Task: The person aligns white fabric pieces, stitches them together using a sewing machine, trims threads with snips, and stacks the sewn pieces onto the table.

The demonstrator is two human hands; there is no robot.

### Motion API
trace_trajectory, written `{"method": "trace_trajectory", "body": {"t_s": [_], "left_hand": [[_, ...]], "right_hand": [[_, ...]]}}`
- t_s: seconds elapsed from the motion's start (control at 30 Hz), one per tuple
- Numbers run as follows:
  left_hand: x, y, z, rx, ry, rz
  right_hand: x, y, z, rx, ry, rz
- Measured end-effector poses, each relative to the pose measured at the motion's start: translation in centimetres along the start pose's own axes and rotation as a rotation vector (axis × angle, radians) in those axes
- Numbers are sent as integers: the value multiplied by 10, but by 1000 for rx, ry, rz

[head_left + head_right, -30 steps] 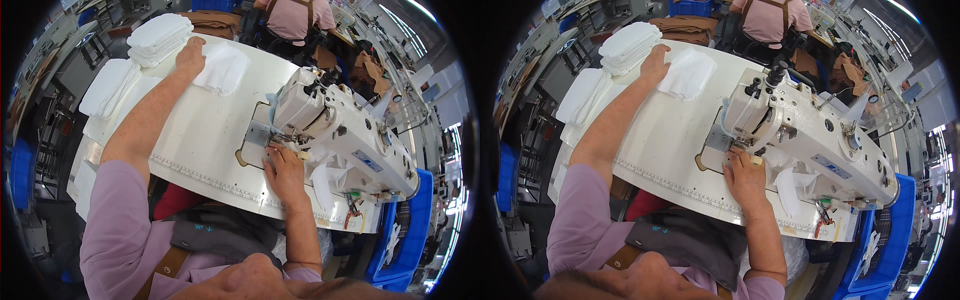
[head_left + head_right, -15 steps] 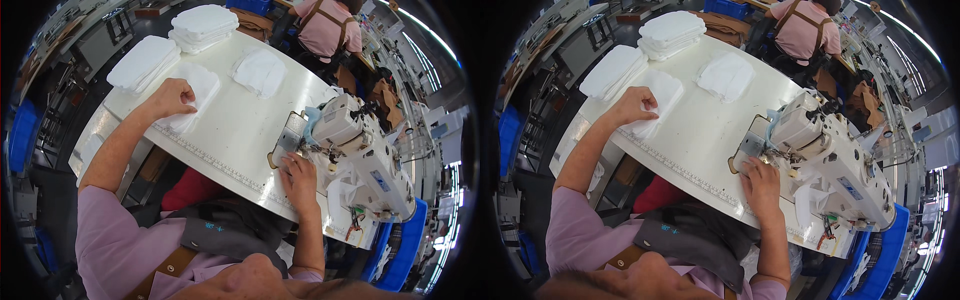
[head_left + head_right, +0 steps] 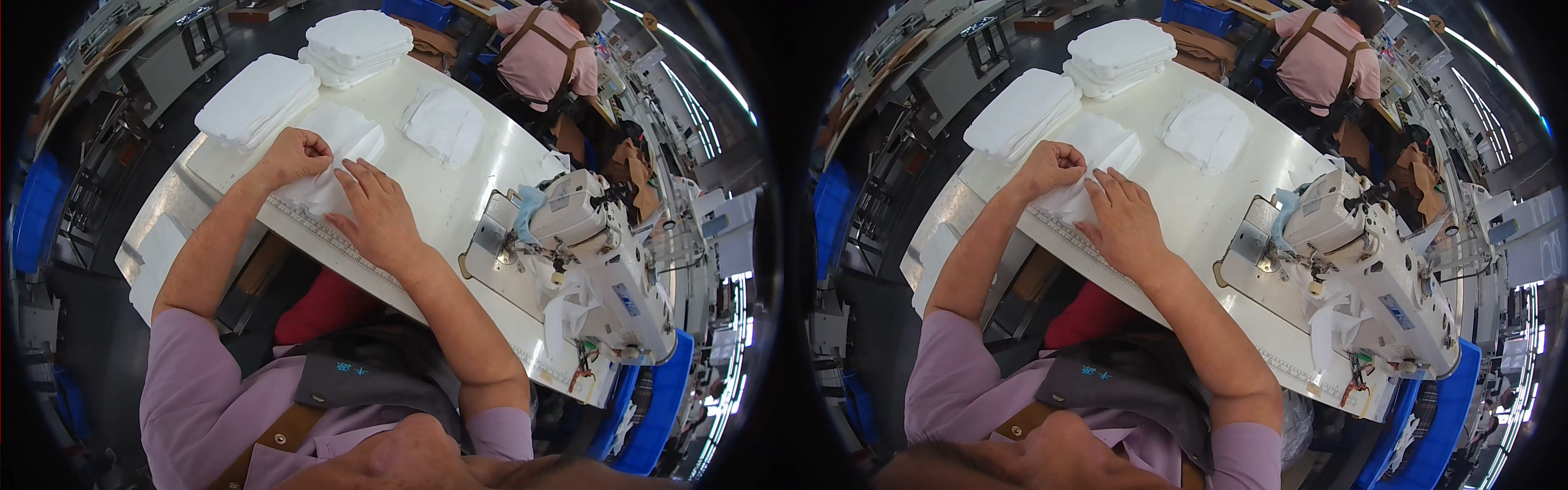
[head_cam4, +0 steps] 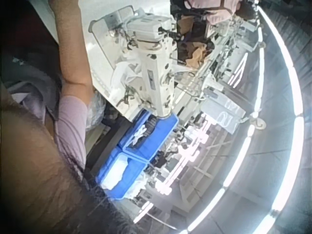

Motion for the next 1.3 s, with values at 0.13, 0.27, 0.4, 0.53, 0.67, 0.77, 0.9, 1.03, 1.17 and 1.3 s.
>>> {"method": "trace_trajectory", "body": {"t_s": [0.13,0.27,0.4,0.53,0.67,0.77,0.9,1.03,1.17,1.3], "left_hand": [[-4,8,-5,197,5,280],[1,44,-13,418,-195,697],[50,46,-29,315,-476,891],[116,-8,-19,124,-469,729],[135,-92,19,-75,-635,254],[103,-155,31,-336,-513,78],[83,-206,49,-501,-440,-32],[94,-230,57,-533,-839,-461],[96,-250,52,-654,-841,-584],[102,-267,52,-656,-840,-587]], "right_hand": [[19,-28,-10,5,-102,50],[19,-36,-12,-15,-107,72],[27,-34,-7,-68,-169,85],[34,-23,13,-80,-186,88],[23,27,60,-137,-224,160],[49,81,126,56,-255,229],[74,148,210,200,-505,251],[84,184,277,345,-742,329],[102,202,305,494,-828,419],[117,200,299,518,-763,519]]}}
Point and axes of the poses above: each hand's wrist, its own z-axis away from the middle knuckle, its own y-axis out of the back of the hand, x = y × z, the point moved 3 cm from there along -z, towards the middle knuckle, and after that the axes turned 13 degrees about -y, right-handed, at the moved point
